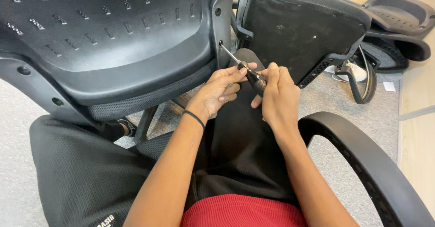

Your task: The person uses a screwdriver to tighten screws on the underside of a black plastic chair seat, securing it to the chair frame. The person works on multiple screw locations around the seat perimeter.

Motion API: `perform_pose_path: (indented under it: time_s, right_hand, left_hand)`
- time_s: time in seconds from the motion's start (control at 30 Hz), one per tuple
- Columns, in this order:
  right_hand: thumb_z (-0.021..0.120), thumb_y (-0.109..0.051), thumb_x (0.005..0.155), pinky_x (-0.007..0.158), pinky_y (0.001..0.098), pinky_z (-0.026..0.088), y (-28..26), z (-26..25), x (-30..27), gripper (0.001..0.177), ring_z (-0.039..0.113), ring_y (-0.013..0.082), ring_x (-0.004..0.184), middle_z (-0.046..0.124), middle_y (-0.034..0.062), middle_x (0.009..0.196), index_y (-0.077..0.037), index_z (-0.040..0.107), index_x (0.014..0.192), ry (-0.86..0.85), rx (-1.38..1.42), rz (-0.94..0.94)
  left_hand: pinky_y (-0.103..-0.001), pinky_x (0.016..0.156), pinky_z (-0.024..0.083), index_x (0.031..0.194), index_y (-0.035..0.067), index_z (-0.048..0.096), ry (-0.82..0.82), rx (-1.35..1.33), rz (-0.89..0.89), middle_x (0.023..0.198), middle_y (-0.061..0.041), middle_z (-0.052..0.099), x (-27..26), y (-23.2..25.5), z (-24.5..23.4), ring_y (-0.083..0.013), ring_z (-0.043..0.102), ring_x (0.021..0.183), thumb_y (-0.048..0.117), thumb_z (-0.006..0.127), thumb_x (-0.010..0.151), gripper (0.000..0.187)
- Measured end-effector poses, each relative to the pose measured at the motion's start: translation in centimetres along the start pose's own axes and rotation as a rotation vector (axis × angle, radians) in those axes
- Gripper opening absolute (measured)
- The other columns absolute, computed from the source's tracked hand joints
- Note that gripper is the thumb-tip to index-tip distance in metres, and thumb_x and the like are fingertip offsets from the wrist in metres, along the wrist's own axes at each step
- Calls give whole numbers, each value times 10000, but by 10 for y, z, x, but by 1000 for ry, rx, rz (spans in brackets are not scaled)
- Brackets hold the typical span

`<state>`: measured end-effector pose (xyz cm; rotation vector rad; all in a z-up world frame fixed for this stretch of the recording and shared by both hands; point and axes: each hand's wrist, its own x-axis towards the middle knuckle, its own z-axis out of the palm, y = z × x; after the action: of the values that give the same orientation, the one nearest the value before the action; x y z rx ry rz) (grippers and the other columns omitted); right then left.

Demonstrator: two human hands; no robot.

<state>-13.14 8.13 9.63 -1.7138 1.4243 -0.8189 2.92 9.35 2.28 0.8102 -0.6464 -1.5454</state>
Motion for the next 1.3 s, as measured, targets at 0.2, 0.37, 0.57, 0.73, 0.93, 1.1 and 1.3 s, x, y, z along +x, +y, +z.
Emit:
perform_pose_path:
  time_s: [0.2, 0.37, 0.57, 0.73, 0.93, 1.1, 1.3]
  right_hand:
    - [775, -174, 842, 570, 374, 553, -1, -22, 0, 412, 661, 317, 696, 615, 249, 898, 88, 574, 1088, 4, -215, -643]
    - [690, -72, 853, 448, 281, 562, 0, -14, -5, 285, 711, 195, 624, 616, 212, 1006, 64, 613, 1090, -73, 14, -400]
    - [387, -329, 1074, 425, 317, 505, -1, 1, 3, 474, 644, 215, 491, 685, 216, 742, 62, 654, 1065, -149, 227, 123]
    - [606, -389, 993, 464, 300, 513, 6, -16, 9, 420, 668, 169, 529, 701, 134, 792, 22, 592, 1081, -200, 71, 116]
    - [776, -140, 848, 515, 271, 586, 7, -8, -8, 387, 705, 139, 604, 710, 116, 894, 39, 640, 1163, -133, -21, -335]
    - [834, -155, 798, 559, 276, 546, 8, -9, -7, 429, 690, 149, 610, 755, 112, 833, 26, 683, 1157, -217, -132, -236]
    - [846, -202, 797, 576, 266, 536, 3, -5, 0, 420, 681, 119, 630, 755, 104, 791, 36, 700, 1110, -287, -160, -227]
  left_hand:
    - [-208, 383, 195, 805, 41, 697, 490, 141, 57, 617, 75, 480, 15, -20, 20, -4, 294, 426, 461, 850, 788, 447]
    - [-195, 394, 205, 784, 29, 661, 573, 259, 77, 637, 40, 451, 16, -9, 27, -2, 317, 431, 487, 834, 827, 491]
    - [-158, 381, 250, 1144, 69, 664, -66, -130, 40, 1065, 5, 759, -5, -1, 8, 27, 324, 414, 392, 732, 837, 451]
    - [-206, 369, 224, 941, 55, 675, 283, -57, 59, 796, 29, 603, 12, -20, 14, -2, 319, 413, 408, 833, 823, 405]
    - [-209, 377, 219, 806, 62, 716, 542, 30, 72, 681, 45, 611, 16, -18, 16, 0, 339, 422, 459, 883, 706, 442]
    - [-212, 371, 215, 831, 79, 713, 507, 59, 64, 745, 12, 655, 14, -26, 3, -1, 345, 420, 484, 891, 688, 464]
    - [-213, 347, 196, 917, 73, 696, 726, -193, 4, 868, -72, 756, 29, -37, -35, -16, 282, 380, 631, 802, 694, 610]
